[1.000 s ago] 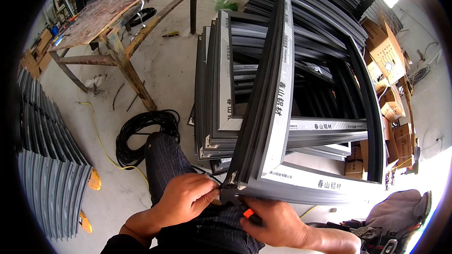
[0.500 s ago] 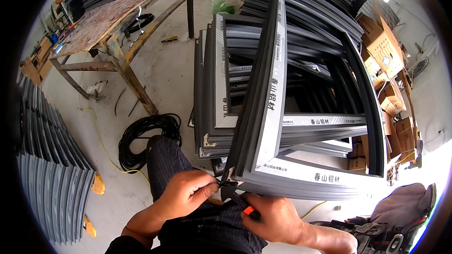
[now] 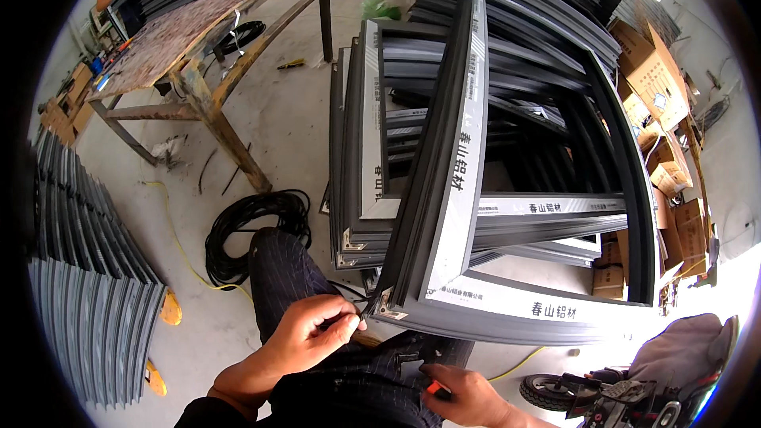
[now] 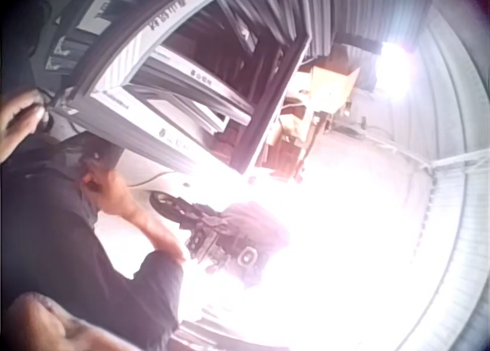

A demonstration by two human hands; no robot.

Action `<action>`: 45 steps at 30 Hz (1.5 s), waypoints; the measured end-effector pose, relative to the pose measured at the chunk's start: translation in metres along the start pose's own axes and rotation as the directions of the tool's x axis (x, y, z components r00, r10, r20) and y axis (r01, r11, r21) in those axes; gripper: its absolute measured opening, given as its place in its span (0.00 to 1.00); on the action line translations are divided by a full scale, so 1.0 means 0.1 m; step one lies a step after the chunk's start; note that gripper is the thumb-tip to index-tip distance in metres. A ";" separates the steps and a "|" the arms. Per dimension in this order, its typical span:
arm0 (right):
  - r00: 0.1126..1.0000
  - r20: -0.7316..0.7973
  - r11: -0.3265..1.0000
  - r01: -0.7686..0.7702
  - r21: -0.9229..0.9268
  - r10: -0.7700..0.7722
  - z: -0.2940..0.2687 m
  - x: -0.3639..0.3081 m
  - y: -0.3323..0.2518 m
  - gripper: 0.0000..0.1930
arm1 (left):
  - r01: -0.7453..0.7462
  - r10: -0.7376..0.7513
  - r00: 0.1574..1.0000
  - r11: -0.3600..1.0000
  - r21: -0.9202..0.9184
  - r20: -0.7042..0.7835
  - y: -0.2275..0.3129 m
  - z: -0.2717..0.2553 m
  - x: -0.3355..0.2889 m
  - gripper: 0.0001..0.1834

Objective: The person applies a rubber seal to metal window frames using a pair of shears to cut the rubber and presses the seal into the frame channel by hand.

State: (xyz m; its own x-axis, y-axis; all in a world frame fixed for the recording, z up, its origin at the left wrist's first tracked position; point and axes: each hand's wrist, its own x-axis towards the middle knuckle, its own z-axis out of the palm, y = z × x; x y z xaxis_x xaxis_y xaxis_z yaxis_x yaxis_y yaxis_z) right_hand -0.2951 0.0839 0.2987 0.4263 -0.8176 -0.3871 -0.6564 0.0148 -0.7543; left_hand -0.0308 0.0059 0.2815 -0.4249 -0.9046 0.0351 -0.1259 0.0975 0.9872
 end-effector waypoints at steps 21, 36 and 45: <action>0.998 0.050 0.973 -0.058 0.225 0.048 -0.21 0.50 -0.62 0.16 | -0.193 0.188 0.981 0.927 0.322 0.045 0.13 -0.22 0.12 0.06; 0.993 -0.090 0.994 0.087 0.072 -0.080 -0.16 0.55 -0.59 0.16 | -0.315 0.327 0.943 0.824 0.470 0.058 0.12 -0.26 0.16 0.06; 0.957 -0.201 0.959 0.164 -0.230 -0.212 -0.13 0.49 -0.53 0.15 | -0.240 0.277 0.960 0.875 0.421 -0.028 0.06 -0.13 0.12 0.05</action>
State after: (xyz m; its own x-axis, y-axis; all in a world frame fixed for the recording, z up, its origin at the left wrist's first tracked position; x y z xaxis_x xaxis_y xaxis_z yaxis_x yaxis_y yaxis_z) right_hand -0.2479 0.0357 0.3267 0.4216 -0.9008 -0.1042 -0.7027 -0.2520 -0.6653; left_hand -0.0245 -0.0096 0.2900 -0.4181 -0.8532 0.3119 -0.3854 0.4775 0.7896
